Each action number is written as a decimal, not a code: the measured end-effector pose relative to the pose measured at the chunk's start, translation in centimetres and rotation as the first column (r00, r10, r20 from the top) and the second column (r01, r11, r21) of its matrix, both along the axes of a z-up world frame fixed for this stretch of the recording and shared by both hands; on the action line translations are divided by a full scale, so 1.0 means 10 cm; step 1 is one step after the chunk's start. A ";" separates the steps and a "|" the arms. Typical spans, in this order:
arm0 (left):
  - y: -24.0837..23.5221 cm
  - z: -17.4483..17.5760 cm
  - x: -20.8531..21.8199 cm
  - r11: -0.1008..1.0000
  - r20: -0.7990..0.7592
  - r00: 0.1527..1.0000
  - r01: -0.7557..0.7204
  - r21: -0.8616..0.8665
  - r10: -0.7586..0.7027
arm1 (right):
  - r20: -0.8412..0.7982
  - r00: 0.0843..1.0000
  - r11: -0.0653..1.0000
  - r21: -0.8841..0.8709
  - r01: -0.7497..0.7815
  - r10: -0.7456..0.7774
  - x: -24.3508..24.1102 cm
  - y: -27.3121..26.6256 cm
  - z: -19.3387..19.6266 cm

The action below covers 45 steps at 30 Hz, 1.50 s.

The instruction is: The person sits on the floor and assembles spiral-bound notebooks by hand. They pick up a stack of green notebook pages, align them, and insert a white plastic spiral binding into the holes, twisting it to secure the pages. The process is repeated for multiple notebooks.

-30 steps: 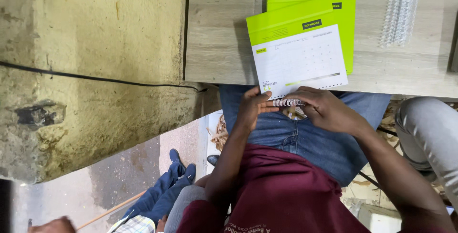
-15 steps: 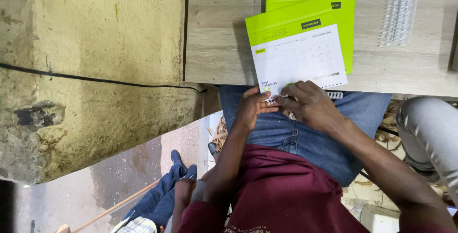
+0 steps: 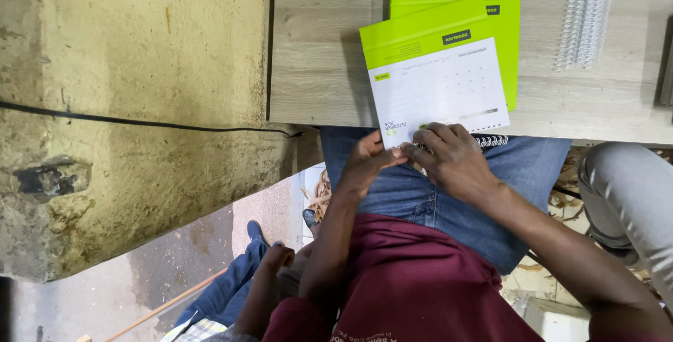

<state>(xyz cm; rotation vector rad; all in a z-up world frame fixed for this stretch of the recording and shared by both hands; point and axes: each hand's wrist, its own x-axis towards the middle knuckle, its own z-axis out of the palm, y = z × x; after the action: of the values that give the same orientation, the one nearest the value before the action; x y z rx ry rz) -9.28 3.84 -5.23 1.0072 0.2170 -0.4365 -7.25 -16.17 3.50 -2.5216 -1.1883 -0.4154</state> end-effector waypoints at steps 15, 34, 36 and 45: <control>-0.21 -0.26 -0.14 0.983 0.038 0.988 -0.151 0.101 0.147 | -0.919 0.260 0.195 0.325 0.925 0.297 -0.50 0.24 -1.22; -0.14 -0.12 -0.13 0.975 0.102 0.994 -0.062 0.213 0.041 | -0.971 0.208 0.179 0.226 0.958 0.115 -0.24 0.37 -0.68; -0.18 -0.11 -0.15 0.968 0.124 0.989 -0.101 0.228 0.074 | -0.975 0.211 0.223 0.221 0.949 0.071 -0.20 0.42 -0.67; -0.26 -0.32 -0.16 0.978 0.147 0.981 -0.150 0.147 0.128 | -0.984 0.160 0.204 0.172 0.964 0.074 -0.17 0.51 -0.65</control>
<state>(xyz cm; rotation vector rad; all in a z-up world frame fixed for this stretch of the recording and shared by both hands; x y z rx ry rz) -10.92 1.26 -8.46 1.1641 0.1991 -0.2237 -8.96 -11.08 -3.04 -1.4844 0.5760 0.2365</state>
